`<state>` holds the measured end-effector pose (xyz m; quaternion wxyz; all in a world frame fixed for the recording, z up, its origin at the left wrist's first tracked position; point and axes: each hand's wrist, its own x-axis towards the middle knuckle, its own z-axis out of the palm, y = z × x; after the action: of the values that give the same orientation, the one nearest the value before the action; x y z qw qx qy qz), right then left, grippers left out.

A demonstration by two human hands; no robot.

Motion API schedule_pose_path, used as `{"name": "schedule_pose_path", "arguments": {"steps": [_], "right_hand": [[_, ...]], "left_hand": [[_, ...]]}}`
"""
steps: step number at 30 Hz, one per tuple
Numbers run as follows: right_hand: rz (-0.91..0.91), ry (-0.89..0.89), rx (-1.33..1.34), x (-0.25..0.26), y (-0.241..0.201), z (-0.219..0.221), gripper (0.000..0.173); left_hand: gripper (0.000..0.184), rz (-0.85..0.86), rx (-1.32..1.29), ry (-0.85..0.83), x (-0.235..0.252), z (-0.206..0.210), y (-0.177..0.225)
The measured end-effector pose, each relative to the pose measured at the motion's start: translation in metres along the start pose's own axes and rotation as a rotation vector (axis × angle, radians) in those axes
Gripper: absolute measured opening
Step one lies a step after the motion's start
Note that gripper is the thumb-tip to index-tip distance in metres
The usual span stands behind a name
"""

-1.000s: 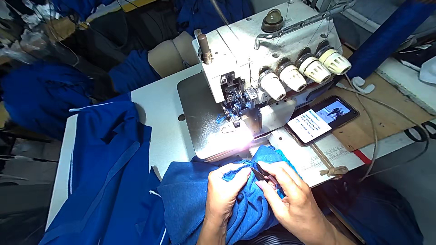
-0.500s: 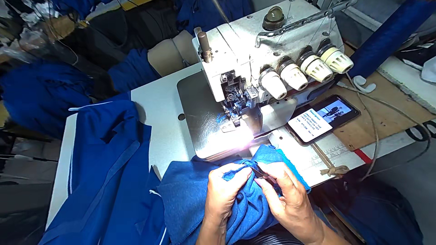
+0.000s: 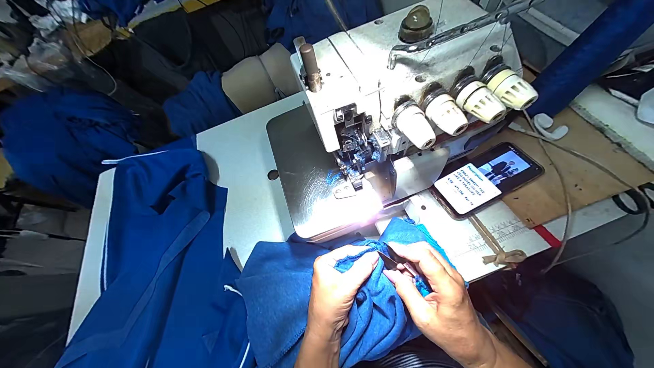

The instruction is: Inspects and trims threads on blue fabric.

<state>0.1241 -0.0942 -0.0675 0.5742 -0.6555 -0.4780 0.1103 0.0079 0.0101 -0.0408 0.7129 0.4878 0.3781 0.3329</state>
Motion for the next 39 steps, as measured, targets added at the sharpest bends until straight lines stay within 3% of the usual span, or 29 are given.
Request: {"name": "schedule_pose_path", "arguments": {"steps": [19, 34, 39], "right_hand": [[0.026, -0.010, -0.006, 0.0000, -0.0038, -0.0011, 0.028], [-0.059, 0.049, -0.049, -0.0027, -0.0012, 0.0036, 0.026], [-0.031, 0.154, 0.152, -0.0024, 0.0023, 0.0078, 0.032]], "left_hand": [[0.007, 0.013, -0.004, -0.006, -0.0004, 0.0000, -0.0003], [0.003, 0.011, 0.006, -0.040, 0.0004, -0.0022, -0.0020], [0.003, 0.032, 0.037, -0.104, 0.0007, -0.0048, -0.0024]]}}
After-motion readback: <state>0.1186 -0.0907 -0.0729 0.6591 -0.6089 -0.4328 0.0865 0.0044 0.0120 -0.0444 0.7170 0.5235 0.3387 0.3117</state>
